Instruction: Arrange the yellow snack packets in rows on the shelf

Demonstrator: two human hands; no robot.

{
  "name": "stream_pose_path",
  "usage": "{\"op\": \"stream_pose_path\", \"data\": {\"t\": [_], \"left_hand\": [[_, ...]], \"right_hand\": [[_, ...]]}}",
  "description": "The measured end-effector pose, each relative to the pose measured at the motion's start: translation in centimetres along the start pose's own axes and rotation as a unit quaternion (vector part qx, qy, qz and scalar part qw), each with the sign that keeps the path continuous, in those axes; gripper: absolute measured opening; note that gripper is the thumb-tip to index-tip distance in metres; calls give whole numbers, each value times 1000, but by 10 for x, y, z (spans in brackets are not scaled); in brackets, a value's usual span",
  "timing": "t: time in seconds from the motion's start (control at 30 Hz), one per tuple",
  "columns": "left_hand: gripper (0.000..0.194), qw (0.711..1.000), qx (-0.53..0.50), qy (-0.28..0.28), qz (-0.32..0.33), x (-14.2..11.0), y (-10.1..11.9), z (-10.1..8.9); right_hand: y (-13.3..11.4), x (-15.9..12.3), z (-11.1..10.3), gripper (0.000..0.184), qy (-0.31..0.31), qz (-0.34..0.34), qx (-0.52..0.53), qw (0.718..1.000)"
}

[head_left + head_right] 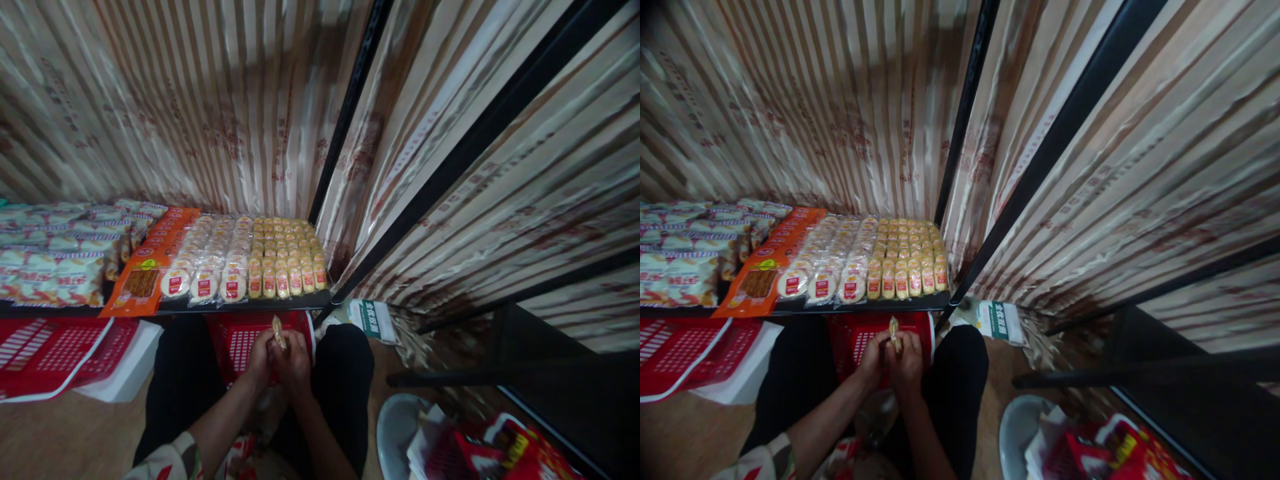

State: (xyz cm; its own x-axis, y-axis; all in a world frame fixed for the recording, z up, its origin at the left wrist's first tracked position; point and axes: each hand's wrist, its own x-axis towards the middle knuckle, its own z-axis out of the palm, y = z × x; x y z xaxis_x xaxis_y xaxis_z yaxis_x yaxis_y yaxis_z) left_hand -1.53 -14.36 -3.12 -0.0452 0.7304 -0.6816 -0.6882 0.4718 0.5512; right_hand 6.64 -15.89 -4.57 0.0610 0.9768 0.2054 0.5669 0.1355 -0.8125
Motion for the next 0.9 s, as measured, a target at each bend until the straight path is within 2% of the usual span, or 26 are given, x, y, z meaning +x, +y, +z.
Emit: {"op": "stream_pose_path", "data": {"t": [0.1,0.27,0.47,0.67,0.9], "left_hand": [[18,1000,5,6,21,-6,1,4],[30,994,21,9,104,-14,4,10],[29,989,65,3,135,-18,9,19],[25,976,125,1,181,-14,8,23],[25,969,121,-52,207,-5,7,33]], "right_hand": [[2,2,-3,13,7,2,-8,1000],[8,5,-4,17,30,8,5,1000],[15,10,-9,26,14,26,22,999],[16,16,-15,33,44,27,-6,999],[15,26,-21,45,59,43,-43,996]]}}
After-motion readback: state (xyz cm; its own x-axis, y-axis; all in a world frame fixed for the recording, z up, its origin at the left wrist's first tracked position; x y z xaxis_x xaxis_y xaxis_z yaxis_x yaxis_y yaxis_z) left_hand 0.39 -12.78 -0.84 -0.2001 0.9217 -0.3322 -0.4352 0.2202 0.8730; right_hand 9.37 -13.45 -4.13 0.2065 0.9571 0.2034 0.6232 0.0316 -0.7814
